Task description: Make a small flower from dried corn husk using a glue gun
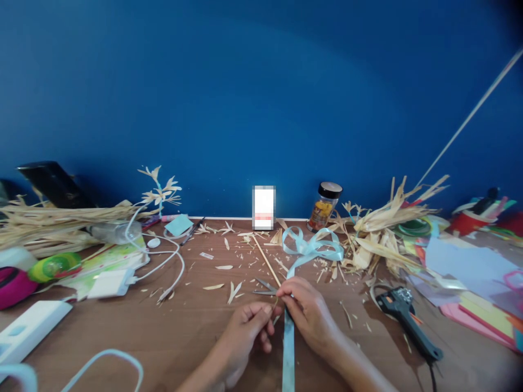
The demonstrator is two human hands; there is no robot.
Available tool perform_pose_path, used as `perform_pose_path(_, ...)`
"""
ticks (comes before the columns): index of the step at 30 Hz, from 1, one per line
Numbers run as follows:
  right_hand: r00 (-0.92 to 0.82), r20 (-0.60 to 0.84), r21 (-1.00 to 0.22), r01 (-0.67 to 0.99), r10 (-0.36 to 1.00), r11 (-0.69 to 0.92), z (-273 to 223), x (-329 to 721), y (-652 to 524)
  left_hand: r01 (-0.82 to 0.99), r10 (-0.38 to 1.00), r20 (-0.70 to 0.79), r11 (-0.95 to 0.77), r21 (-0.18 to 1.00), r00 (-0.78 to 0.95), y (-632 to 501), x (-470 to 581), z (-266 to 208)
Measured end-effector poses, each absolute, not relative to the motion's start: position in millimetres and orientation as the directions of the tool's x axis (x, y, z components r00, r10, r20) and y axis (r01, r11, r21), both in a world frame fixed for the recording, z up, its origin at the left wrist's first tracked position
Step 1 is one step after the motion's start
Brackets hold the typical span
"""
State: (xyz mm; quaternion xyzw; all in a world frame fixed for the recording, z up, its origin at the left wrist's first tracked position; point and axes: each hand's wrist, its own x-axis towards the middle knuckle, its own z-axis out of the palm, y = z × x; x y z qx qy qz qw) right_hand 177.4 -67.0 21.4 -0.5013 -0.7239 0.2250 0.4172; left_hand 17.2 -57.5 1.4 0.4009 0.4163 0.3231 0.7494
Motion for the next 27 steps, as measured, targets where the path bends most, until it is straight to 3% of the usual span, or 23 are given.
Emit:
perform_pose_path(5,-0.152,0.361,-0.735,0.562,0.920,0.381,22.5,175.4,-67.4,-0.125,0.818,-0.337,0.438,0.890,0.467,-57.9,15.6,2.0)
perform_pose_path(15,-0.177,0.355,-0.711,0.587,0.918,0.388,21.3,173.7,-68.1,-0.124,0.857,-0.402,0.459,0.880,0.324,-53.3,13.3,2.9)
perform_pose_path(18,-0.174,0.358,-0.719,0.576,0.917,0.390,21.2,174.3,-68.2,-0.163,0.857,-0.404,0.470,0.868,0.320,-52.9,13.0,2.8)
perform_pose_path(23,-0.105,0.337,-0.762,0.553,0.936,0.337,19.1,172.6,-68.8,-0.329,0.911,-0.262,0.365,0.871,0.319,-55.3,14.5,6.2)
perform_pose_path(27,-0.048,0.275,-0.820,0.510,0.960,0.260,18.2,167.5,-70.2,-0.337,0.896,-0.305,0.410,0.848,0.323,-57.6,14.7,8.1)
